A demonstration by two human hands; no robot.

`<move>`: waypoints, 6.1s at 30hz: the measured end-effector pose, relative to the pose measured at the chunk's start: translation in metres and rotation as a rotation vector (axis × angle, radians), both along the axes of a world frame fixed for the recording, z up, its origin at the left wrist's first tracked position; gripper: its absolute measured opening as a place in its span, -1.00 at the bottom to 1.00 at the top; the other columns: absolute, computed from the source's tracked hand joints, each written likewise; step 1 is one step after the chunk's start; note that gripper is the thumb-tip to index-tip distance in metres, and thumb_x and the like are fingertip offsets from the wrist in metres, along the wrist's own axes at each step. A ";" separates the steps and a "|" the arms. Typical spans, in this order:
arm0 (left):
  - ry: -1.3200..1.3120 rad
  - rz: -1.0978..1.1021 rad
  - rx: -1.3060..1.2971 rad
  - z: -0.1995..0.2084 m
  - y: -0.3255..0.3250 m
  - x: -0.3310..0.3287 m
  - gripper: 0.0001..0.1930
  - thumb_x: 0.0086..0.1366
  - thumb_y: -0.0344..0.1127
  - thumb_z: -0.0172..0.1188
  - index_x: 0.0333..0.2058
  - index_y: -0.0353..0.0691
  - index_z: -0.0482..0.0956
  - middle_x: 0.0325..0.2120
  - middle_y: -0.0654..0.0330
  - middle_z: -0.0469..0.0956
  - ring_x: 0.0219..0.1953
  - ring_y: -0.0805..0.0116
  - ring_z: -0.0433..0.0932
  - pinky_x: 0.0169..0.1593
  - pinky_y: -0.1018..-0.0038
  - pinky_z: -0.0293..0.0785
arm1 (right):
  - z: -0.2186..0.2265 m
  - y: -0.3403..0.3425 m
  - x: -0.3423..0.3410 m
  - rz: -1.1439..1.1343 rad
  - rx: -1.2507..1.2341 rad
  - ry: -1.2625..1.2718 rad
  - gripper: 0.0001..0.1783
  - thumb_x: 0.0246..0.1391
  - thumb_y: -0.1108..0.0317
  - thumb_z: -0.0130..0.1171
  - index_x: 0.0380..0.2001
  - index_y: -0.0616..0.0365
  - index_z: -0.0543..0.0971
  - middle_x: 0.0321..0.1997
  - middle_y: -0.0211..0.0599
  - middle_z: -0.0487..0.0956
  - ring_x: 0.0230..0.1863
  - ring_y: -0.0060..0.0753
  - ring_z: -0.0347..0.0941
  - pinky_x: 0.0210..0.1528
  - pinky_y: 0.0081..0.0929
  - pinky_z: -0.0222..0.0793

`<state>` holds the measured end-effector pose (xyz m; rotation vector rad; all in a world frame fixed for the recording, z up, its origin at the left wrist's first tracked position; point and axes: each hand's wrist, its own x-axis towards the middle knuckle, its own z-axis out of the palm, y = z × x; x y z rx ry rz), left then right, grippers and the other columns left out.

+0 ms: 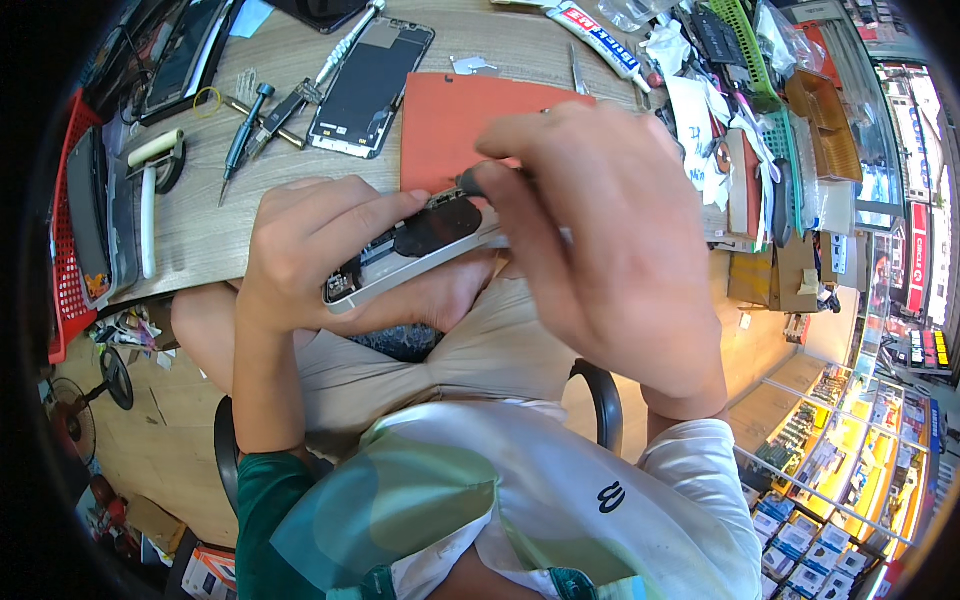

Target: The person is repairing a smartphone by using a screwdriver to remove screws and a metal tool to pry open the casing. They carefully manipulate internal components and place removed parts on the table.

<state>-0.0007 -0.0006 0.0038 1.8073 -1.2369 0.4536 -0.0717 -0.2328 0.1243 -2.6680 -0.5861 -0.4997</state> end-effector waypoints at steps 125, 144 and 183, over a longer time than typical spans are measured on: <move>0.053 0.004 0.030 -0.001 0.006 -0.004 -0.37 -0.18 -0.27 0.52 0.00 -0.28 0.79 -0.45 0.16 0.58 -0.42 0.11 0.65 -0.36 0.27 0.50 | -0.069 -0.108 0.138 -0.316 0.184 0.070 -0.76 0.33 0.36 0.24 -0.02 0.16 0.73 -0.15 -0.06 0.74 -0.22 -0.03 0.71 -0.08 -0.19 0.60; 0.092 0.003 0.094 0.015 0.005 -0.008 -0.36 -0.18 -0.11 0.59 -0.09 -0.34 0.77 -0.43 0.12 0.58 -0.45 0.06 0.65 -0.38 0.23 0.53 | -0.040 -0.103 0.062 0.080 1.374 0.431 -0.60 0.57 0.28 0.15 0.21 0.42 0.61 -0.17 -0.39 0.62 -0.18 -0.53 0.54 -0.08 -0.48 0.52; 0.053 0.031 0.057 0.009 0.004 -0.009 -0.31 -0.09 0.10 0.62 -0.09 -0.35 0.77 -0.45 0.13 0.57 -0.48 0.08 0.63 -0.39 0.24 0.53 | -0.042 -0.046 0.053 -0.185 0.611 0.559 -0.70 0.38 0.23 0.35 -0.13 0.32 0.72 -0.32 -0.25 0.80 -0.38 -0.61 0.63 -0.27 -0.55 0.57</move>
